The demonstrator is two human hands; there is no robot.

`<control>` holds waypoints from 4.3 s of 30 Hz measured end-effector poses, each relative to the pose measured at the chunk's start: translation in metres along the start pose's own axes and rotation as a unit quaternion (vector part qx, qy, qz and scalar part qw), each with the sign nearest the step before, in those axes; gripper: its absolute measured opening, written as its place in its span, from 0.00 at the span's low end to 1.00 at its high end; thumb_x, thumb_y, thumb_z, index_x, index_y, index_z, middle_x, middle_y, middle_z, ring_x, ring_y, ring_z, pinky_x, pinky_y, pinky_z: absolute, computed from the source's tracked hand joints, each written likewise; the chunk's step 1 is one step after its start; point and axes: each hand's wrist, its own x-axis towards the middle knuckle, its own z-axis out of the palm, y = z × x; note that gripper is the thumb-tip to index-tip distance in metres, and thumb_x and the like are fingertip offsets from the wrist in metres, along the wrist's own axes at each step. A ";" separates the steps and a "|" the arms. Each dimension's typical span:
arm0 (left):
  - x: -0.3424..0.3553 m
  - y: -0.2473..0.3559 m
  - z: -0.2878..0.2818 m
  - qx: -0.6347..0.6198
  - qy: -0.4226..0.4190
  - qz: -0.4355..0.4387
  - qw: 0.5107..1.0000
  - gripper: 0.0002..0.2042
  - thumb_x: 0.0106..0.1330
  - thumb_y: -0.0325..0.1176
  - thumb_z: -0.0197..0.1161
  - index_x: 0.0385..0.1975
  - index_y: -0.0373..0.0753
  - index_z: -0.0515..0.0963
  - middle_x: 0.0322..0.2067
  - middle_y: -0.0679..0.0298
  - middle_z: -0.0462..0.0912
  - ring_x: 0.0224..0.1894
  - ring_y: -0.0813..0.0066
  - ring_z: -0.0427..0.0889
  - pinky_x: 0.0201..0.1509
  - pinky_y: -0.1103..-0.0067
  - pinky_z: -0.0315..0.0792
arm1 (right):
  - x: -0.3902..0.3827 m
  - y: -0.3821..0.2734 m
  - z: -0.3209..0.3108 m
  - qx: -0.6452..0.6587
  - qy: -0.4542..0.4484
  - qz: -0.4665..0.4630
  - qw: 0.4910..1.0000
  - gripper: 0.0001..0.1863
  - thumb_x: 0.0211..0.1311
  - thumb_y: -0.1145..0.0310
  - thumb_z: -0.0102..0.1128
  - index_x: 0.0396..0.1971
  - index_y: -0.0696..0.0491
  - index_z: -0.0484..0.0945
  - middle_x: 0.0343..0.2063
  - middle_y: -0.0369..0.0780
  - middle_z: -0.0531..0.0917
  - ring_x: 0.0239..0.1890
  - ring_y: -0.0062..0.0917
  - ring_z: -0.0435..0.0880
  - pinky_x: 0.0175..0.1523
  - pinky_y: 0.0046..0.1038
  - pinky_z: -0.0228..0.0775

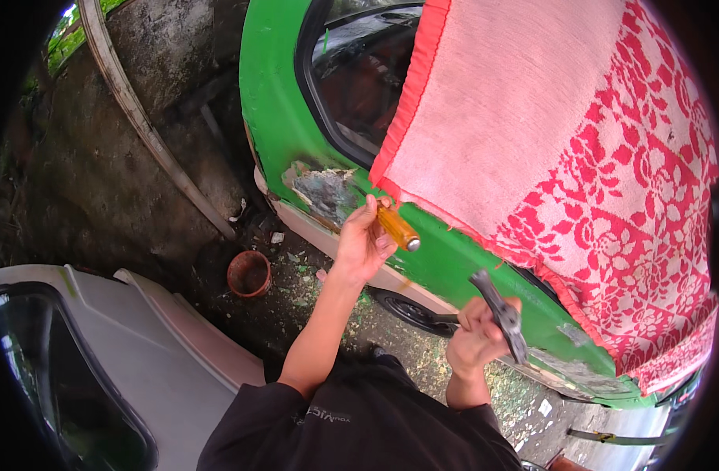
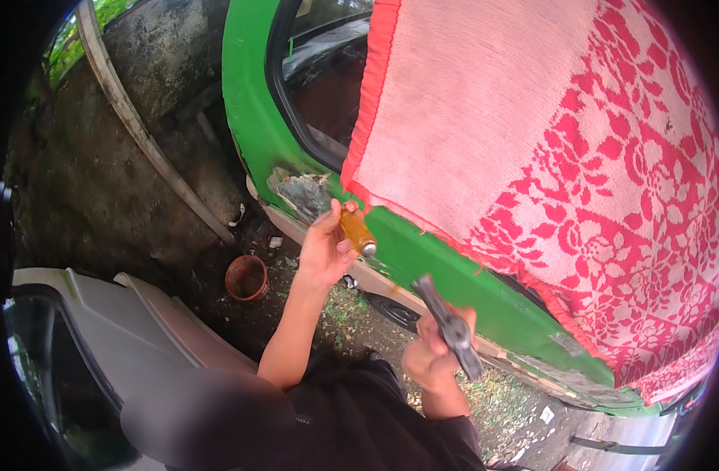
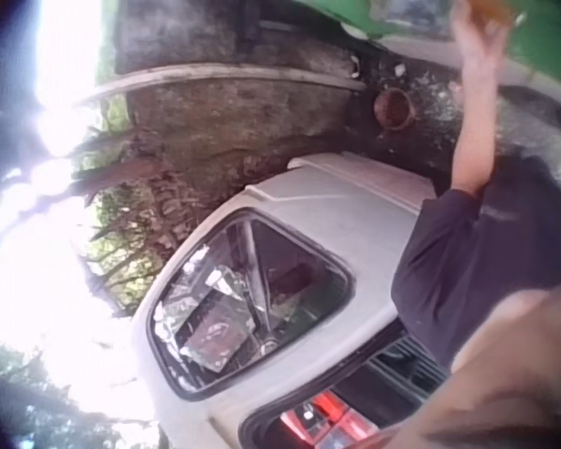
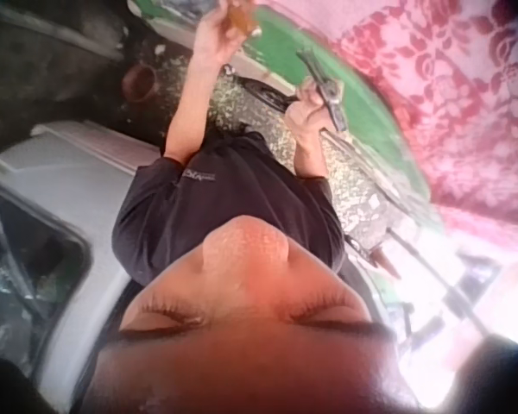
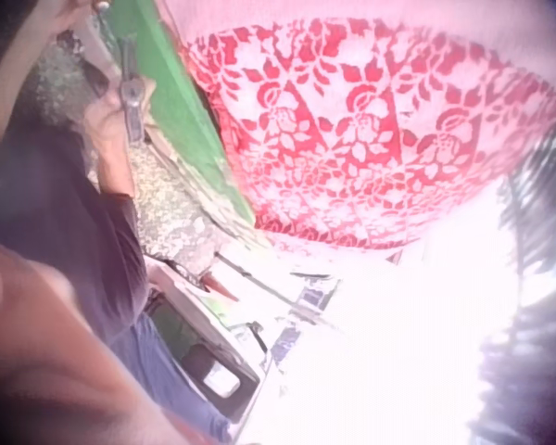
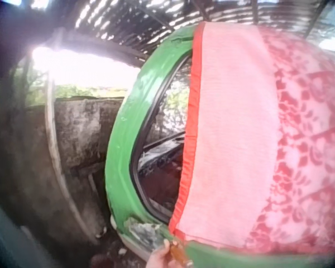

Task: The person uses a chisel and hammer to scrape and chip away at a damaged area on the side of a green car. They then pick up a spray can and a lighter, preparing to apply heat to the panel.

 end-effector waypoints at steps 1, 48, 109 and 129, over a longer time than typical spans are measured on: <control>0.002 -0.004 0.001 0.010 -0.002 0.003 1.000 0.15 0.73 0.46 0.44 0.37 0.41 0.70 0.28 0.68 0.75 0.14 0.85 0.63 0.13 0.87 0.61 | -0.002 -0.001 0.002 0.033 0.003 -0.037 0.999 0.24 0.55 0.48 0.63 0.27 0.49 0.60 0.14 0.28 0.59 0.13 0.12 0.57 0.18 0.19 0.43; 0.004 -0.029 0.017 0.122 0.224 0.052 0.965 0.09 0.71 0.42 0.42 0.34 0.46 0.64 0.12 0.71 0.55 0.12 0.80 0.57 0.15 0.80 0.50 | -0.026 0.035 -0.001 0.019 -0.090 0.164 0.982 0.23 0.66 0.45 0.49 0.29 0.51 0.59 0.16 0.29 0.58 0.14 0.10 0.52 0.17 0.16 0.42; -0.032 -0.012 0.008 0.822 -0.207 0.205 0.490 0.16 0.52 0.26 0.63 0.43 0.39 0.74 0.39 0.60 0.76 0.45 0.58 0.74 0.49 0.64 0.67 | -0.006 0.076 -0.001 -0.126 -0.075 0.061 0.987 0.10 0.61 0.73 0.60 0.38 0.57 0.69 0.26 0.32 0.73 0.22 0.11 0.68 0.25 0.14 0.58; 0.033 -0.011 0.004 0.707 -0.164 0.466 0.506 0.15 0.44 0.23 0.66 0.09 0.40 0.62 0.10 0.66 0.63 0.14 0.69 0.64 0.21 0.75 0.55 | -0.005 0.063 -0.020 0.119 -0.018 0.271 0.955 0.13 0.72 0.59 0.45 0.40 0.54 0.64 0.13 0.29 0.58 0.11 0.09 0.52 0.14 0.16 0.42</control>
